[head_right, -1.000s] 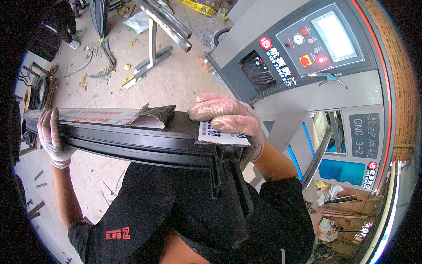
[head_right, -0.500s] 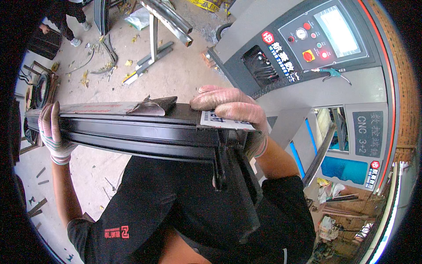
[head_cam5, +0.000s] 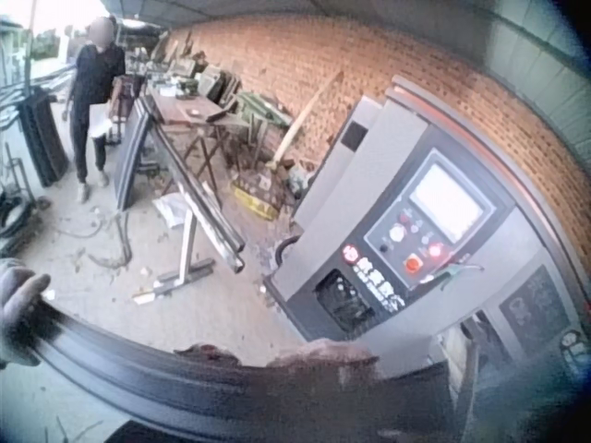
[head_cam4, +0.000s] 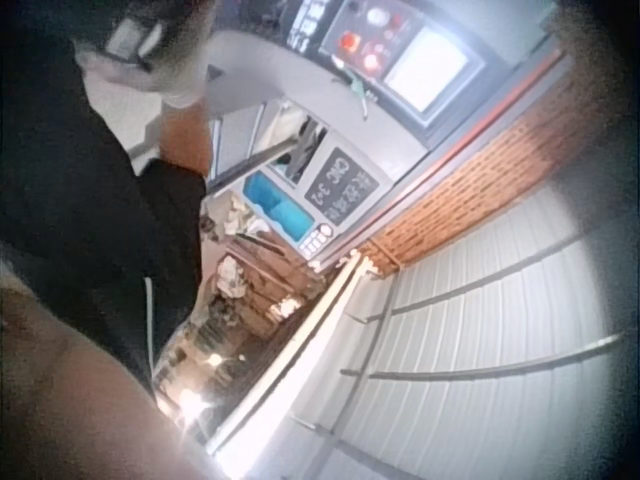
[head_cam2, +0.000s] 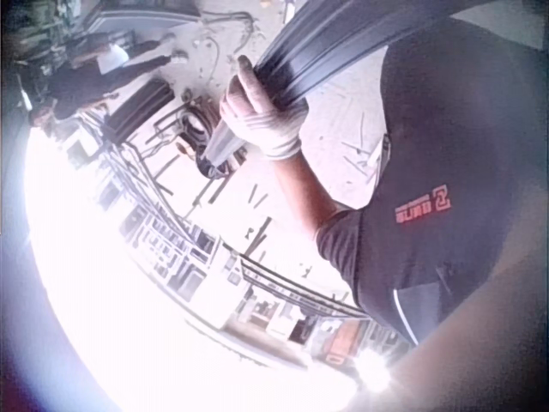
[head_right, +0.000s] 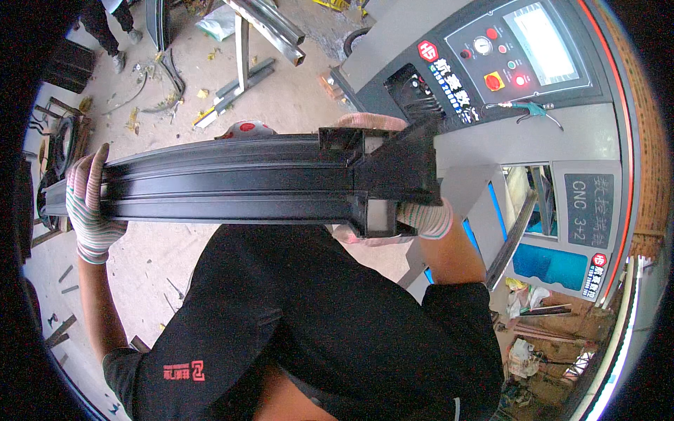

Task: The person picks up a long black metal profile from a CNC machine, rotates it to inspect the cut end and surface, and repeatedly checks the profile while holding it. The person then interacts with the machine's control panel.

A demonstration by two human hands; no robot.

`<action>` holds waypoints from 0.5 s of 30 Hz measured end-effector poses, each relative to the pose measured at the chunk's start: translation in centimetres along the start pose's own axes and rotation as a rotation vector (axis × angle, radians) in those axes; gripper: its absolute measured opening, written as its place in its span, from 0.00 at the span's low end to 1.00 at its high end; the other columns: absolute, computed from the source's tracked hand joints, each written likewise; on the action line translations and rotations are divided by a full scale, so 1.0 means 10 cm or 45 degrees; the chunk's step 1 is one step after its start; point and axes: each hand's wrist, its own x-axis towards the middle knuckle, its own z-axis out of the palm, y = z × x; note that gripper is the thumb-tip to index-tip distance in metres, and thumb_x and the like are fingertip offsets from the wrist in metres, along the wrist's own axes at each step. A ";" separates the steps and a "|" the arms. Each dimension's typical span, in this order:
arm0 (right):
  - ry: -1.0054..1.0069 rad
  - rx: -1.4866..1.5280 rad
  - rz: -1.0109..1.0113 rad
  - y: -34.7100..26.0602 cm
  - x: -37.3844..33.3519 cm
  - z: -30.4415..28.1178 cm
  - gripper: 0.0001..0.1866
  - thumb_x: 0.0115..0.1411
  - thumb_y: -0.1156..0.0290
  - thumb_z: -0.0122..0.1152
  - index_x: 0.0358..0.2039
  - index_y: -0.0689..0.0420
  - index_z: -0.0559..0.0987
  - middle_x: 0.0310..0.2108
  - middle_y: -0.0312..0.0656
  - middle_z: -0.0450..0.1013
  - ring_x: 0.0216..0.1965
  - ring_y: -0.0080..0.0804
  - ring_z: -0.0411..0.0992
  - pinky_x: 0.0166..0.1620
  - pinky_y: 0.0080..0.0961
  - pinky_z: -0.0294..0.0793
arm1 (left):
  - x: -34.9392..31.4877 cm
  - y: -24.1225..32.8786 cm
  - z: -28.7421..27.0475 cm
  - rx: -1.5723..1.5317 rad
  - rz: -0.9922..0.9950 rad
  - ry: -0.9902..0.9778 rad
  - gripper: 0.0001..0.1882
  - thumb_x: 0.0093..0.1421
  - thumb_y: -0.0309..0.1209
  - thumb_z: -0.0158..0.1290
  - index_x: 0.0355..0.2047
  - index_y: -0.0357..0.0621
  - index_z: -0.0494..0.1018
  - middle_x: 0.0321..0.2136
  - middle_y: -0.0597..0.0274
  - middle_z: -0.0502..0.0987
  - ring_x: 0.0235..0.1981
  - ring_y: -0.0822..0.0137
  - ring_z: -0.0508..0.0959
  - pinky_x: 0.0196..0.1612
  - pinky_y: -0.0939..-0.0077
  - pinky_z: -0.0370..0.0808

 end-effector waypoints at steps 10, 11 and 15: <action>-0.157 -0.110 -0.384 0.14 0.12 0.02 0.17 0.61 0.67 0.67 0.43 0.67 0.77 0.41 0.54 0.79 0.41 0.40 0.81 0.50 0.36 0.83 | 0.03 -0.01 -0.03 0.102 0.050 0.027 0.47 0.38 0.37 0.63 0.63 0.40 0.72 0.48 0.48 0.78 0.51 0.45 0.77 0.58 0.52 0.71; -0.127 -0.130 -0.380 0.12 0.10 0.05 0.15 0.61 0.68 0.66 0.40 0.67 0.77 0.40 0.55 0.79 0.40 0.41 0.81 0.49 0.38 0.83 | 0.03 -0.01 -0.02 0.098 0.052 0.036 0.46 0.37 0.36 0.64 0.63 0.40 0.72 0.48 0.48 0.78 0.51 0.45 0.77 0.58 0.51 0.71; 0.089 -0.094 -0.278 0.06 -0.01 0.21 0.27 0.55 0.73 0.75 0.51 0.67 0.72 0.46 0.62 0.76 0.44 0.49 0.82 0.47 0.40 0.85 | 0.03 -0.04 -0.01 0.121 0.079 0.067 0.46 0.38 0.36 0.67 0.62 0.38 0.72 0.49 0.47 0.78 0.51 0.44 0.77 0.58 0.51 0.72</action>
